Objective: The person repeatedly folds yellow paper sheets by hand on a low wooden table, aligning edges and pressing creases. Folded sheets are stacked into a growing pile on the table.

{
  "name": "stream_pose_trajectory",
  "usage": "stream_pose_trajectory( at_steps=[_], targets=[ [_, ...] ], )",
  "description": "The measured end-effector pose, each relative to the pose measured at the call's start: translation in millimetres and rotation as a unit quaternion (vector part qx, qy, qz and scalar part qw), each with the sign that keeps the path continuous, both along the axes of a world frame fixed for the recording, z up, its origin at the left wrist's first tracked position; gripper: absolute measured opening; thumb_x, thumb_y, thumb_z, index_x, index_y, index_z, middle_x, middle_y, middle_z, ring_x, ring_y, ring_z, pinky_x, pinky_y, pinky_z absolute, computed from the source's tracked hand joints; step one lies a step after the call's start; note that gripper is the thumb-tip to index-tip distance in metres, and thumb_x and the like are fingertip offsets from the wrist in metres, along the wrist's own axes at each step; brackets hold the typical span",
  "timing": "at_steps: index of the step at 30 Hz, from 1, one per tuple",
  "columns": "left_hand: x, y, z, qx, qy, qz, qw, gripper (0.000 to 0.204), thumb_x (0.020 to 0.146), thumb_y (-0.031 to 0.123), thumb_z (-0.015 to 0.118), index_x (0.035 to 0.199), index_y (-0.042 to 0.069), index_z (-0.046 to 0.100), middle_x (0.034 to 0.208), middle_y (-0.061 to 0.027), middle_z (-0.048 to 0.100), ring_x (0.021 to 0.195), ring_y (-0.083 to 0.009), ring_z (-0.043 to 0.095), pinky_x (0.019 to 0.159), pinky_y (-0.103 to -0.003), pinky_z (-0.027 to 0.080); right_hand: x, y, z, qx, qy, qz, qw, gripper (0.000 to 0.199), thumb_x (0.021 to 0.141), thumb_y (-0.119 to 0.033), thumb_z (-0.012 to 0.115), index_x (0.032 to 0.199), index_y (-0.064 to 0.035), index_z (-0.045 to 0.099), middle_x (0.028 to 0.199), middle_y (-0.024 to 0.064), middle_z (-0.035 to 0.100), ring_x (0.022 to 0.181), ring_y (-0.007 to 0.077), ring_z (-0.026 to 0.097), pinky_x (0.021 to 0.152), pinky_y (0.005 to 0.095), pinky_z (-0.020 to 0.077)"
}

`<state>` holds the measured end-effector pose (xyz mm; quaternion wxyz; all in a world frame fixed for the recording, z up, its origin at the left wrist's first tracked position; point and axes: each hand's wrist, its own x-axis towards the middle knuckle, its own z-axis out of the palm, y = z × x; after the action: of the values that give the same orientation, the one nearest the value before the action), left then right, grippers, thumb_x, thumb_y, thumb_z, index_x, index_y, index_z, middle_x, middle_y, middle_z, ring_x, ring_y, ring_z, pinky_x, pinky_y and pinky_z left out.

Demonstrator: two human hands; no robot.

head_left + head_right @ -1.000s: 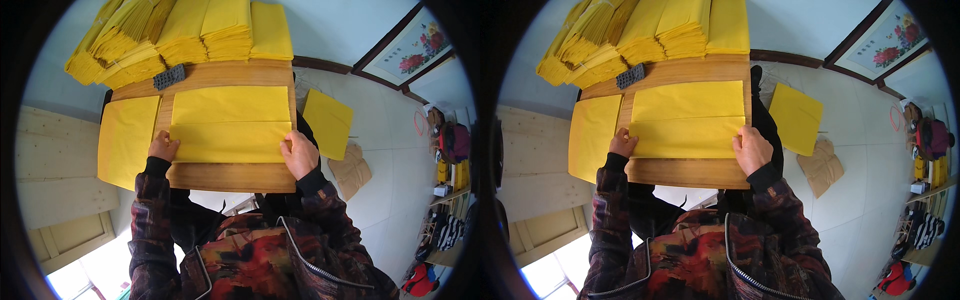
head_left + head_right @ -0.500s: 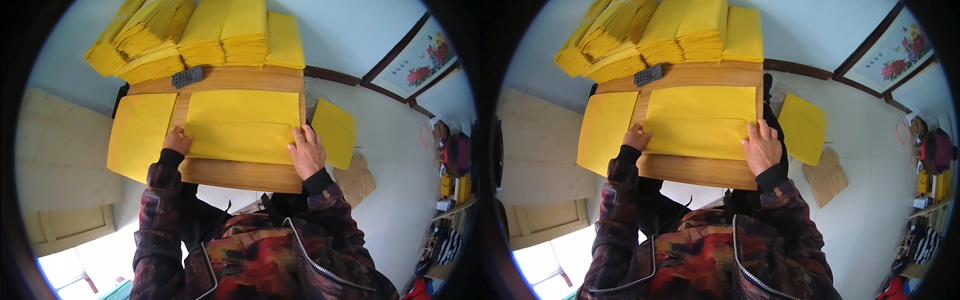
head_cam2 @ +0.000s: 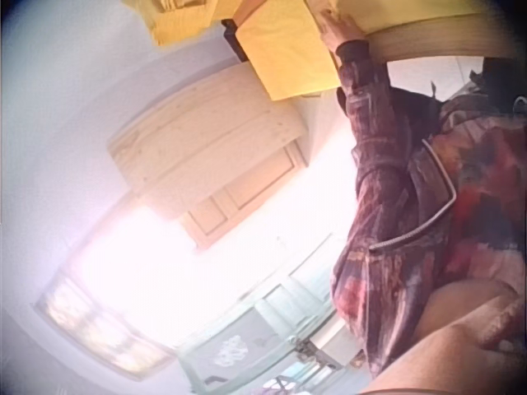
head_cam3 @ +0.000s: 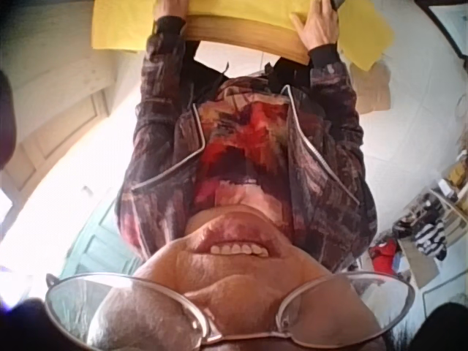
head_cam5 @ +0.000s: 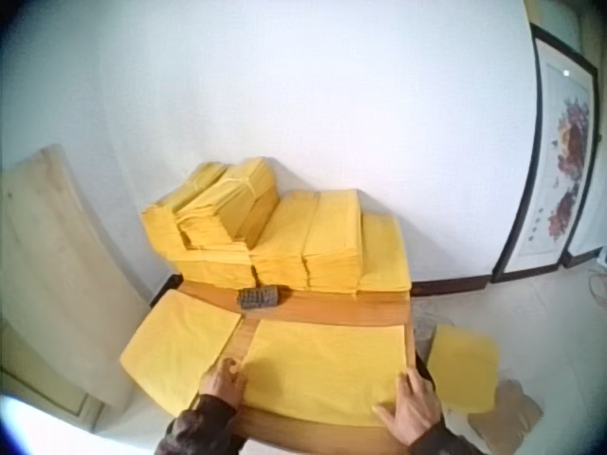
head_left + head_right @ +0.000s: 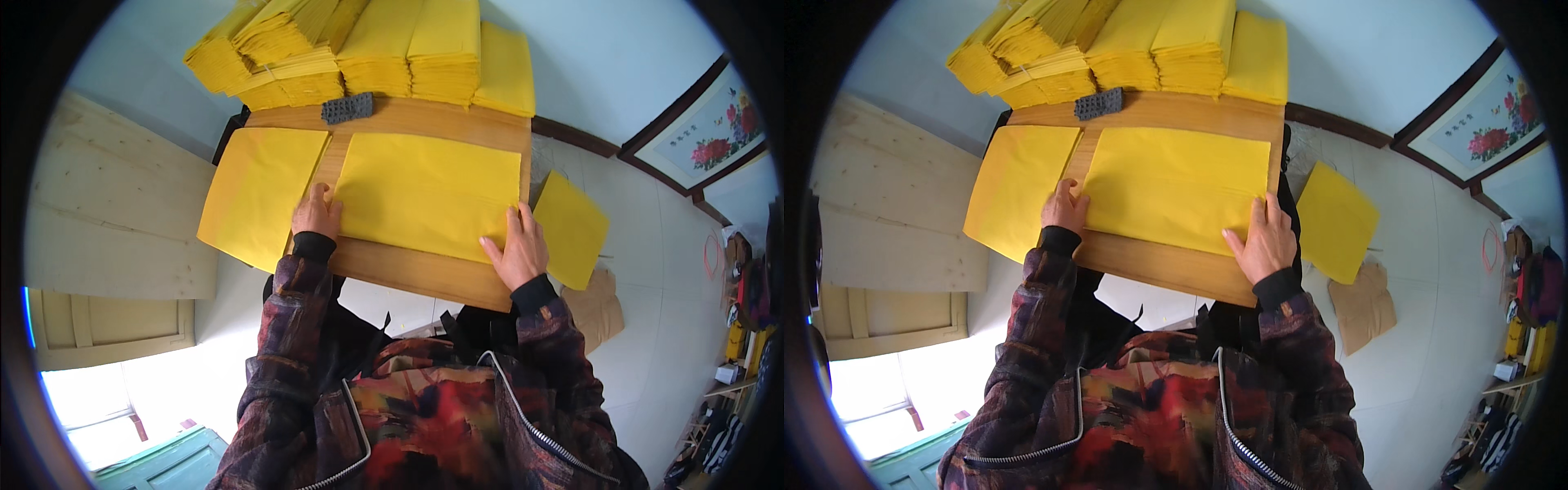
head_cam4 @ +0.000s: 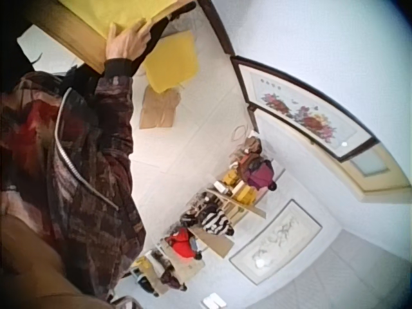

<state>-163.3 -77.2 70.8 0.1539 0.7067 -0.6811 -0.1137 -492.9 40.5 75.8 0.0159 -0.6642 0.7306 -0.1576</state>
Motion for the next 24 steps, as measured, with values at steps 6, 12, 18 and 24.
stream_pose_trajectory(
  at_steps=[6,12,18,24],
  targets=[
    [-108.5,35.9,-14.1,-0.210,-0.087,-0.272,0.935,0.046,0.080,0.029,0.065,0.122,0.010,0.055,0.130,-0.0101,0.051,0.125,-0.0282,0.042,0.102,-0.044,0.034,2.7,0.1,1.3,0.020,-0.004,-0.013,1.000,0.069,0.076,-0.037,0.072,0.126,0.0044,0.046,0.136,0.0190,0.041,0.113,0.0376,0.048,0.090,0.0429,0.0450],
    [-155.1,75.1,-32.4,-0.087,-0.038,-0.332,0.938,0.068,0.085,0.044,0.056,0.142,0.011,0.037,0.152,-0.0105,0.027,0.140,-0.0260,0.025,0.113,-0.045,0.017,0.8,-0.6,-2.3,0.018,0.013,-0.009,1.000,0.073,0.076,-0.041,0.071,0.128,0.0017,0.044,0.137,0.0166,0.039,0.114,0.0358,0.046,0.086,0.0434,0.0449],
    [-60.4,61.9,-27.6,-0.034,-0.067,-0.198,0.977,0.072,0.085,0.040,0.056,0.146,0.013,0.028,0.155,-0.0089,0.020,0.143,-0.0275,0.018,0.114,-0.047,0.014,1.4,-0.1,-8.6,0.006,0.011,-0.012,1.000,0.075,0.075,-0.043,0.071,0.129,0.0007,0.042,0.139,0.0170,0.038,0.117,0.0356,0.044,0.089,0.0445,0.0437],
    [-30.4,53.9,-36.0,-0.035,-0.085,-0.146,0.985,0.071,0.086,0.044,0.053,0.145,0.013,0.030,0.154,-0.0086,0.022,0.142,-0.0279,0.019,0.114,-0.046,0.014,4.7,0.0,9.7,0.060,-0.005,-0.027,0.998,0.072,0.076,-0.040,0.071,0.128,0.0034,0.047,0.140,0.0184,0.038,0.122,0.0377,0.041,0.101,0.0463,0.0361]
  ],
)
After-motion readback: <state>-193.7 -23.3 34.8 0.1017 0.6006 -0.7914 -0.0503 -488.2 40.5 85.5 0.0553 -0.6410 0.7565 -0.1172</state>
